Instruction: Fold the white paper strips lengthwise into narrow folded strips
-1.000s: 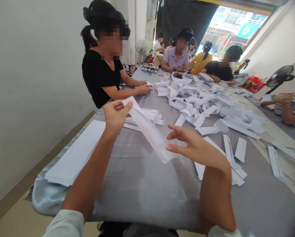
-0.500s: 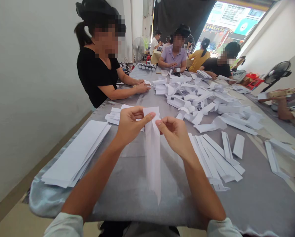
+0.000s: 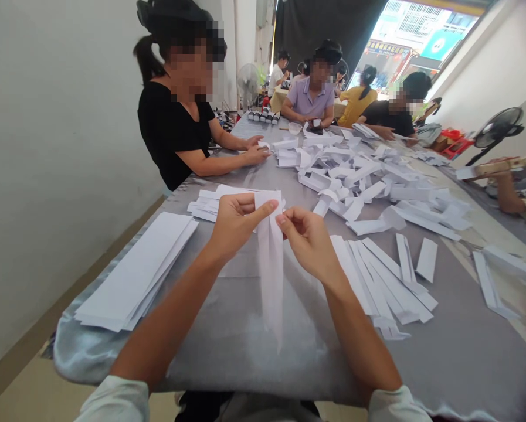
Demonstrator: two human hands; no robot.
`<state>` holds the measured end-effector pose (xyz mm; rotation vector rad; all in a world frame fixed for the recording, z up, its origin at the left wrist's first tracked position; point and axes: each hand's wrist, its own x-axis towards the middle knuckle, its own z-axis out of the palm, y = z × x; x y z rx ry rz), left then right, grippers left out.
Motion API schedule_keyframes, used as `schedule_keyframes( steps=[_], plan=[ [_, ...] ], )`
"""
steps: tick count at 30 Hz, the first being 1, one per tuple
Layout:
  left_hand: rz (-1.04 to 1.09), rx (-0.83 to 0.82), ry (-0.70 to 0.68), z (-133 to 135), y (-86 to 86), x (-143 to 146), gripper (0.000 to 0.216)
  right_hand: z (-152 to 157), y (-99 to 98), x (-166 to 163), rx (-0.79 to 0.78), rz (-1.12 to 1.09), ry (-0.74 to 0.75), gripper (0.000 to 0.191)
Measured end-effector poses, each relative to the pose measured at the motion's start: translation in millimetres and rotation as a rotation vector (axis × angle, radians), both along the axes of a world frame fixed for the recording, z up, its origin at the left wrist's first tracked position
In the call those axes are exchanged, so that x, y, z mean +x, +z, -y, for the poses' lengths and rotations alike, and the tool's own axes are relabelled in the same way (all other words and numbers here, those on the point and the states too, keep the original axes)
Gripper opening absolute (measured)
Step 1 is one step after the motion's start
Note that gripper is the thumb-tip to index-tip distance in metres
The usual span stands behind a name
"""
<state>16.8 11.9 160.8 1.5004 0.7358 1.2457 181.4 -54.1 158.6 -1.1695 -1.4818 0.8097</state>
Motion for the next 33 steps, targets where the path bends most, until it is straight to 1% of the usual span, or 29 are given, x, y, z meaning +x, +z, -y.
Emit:
schedule_keyframes(
  steps=[4,6,9,13,16,19,21,24,29,31,33],
  plan=[
    [0.052,-0.032,0.023,-2.5,-2.6,1.3,0.037,0.0,-0.1,2.3,-0.071,0.029,0.065,0.039],
    [0.077,-0.064,0.006,-2.9,-2.9,2.0,0.034,-0.6,-0.3,3.7,-0.081,0.078,0.063,0.04],
    [0.068,-0.112,-0.047,-1.8,-1.5,2.6,0.036,-2.3,-0.8,4.4,-0.05,0.088,-0.001,0.039],
    [0.008,-0.123,-0.125,-0.6,0.4,1.3,0.034,-4.1,-1.9,4.9,-0.015,0.069,-0.08,0.037],
    [-0.007,-0.118,-0.169,-1.8,-1.3,-0.1,0.034,-5.2,-3.4,5.8,0.015,0.1,-0.132,0.037],
    [0.001,-0.102,-0.193,-3.5,-5.3,0.1,0.035,-6.5,-4.6,5.6,0.023,0.091,-0.146,0.037],
    [0.027,-0.084,-0.177,-4.2,-8.3,1.8,0.034,-6.9,-4.7,4.6,0.025,0.066,-0.144,0.037],
    [0.064,-0.043,-0.093,-5.0,-12.3,5.5,0.034,-6.1,-3.8,3.5,0.017,0.033,-0.125,0.038],
    [0.091,-0.015,0.043,-6.9,-15.6,8.9,0.038,-3.7,-3.8,5.7,-0.086,0.093,0.013,0.041],
    [0.098,-0.019,0.036,-6.8,-14.9,8.4,0.039,-4.1,-4.8,6.6,-0.085,0.108,0.014,0.043],
    [0.08,-0.035,-0.037,-5.8,-13.4,7.5,0.038,-5.2,-5.5,6.6,-0.064,0.118,-0.037,0.045]
  ],
)
